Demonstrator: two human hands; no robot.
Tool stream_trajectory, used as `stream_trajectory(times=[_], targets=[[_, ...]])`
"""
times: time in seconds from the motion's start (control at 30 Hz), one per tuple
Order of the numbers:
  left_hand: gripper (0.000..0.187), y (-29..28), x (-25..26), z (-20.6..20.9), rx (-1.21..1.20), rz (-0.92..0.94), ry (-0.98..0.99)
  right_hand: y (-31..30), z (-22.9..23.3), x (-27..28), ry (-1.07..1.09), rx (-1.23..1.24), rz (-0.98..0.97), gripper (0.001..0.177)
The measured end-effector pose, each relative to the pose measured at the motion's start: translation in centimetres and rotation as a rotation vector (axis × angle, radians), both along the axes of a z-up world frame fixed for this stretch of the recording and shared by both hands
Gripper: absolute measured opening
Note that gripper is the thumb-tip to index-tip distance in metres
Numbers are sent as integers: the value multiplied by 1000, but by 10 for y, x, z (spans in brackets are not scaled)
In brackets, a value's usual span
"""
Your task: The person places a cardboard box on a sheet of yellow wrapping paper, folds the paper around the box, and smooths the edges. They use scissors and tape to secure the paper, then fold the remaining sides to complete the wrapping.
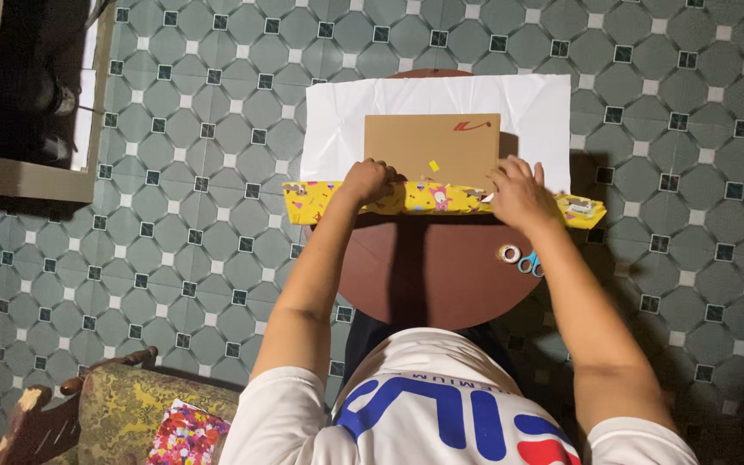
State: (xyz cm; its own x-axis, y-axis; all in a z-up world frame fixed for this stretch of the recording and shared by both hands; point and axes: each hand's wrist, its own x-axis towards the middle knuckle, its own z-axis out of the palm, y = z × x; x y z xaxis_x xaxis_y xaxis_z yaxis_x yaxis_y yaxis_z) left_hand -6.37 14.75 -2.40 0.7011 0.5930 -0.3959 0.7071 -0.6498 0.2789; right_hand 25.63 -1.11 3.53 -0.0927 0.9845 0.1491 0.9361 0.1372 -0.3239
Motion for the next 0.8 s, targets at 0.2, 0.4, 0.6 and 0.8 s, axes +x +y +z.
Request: stream_trajectory(times=[0.2,0.4,0.6,0.8], targets=[[25,2,0,-14,-36,40,-50,-20,-15,-75,93,-2,150,28],[35,6,2,-9,-85,36,-140,-21,-39,-134,93,-86,327,61],[35,-11,-4,23,22,150,-262,-19,-51,-146,-62,-244,319,83],[33,-44,-80,20,441,668,-674,-21,-51,-145,-58,-240,316,86]])
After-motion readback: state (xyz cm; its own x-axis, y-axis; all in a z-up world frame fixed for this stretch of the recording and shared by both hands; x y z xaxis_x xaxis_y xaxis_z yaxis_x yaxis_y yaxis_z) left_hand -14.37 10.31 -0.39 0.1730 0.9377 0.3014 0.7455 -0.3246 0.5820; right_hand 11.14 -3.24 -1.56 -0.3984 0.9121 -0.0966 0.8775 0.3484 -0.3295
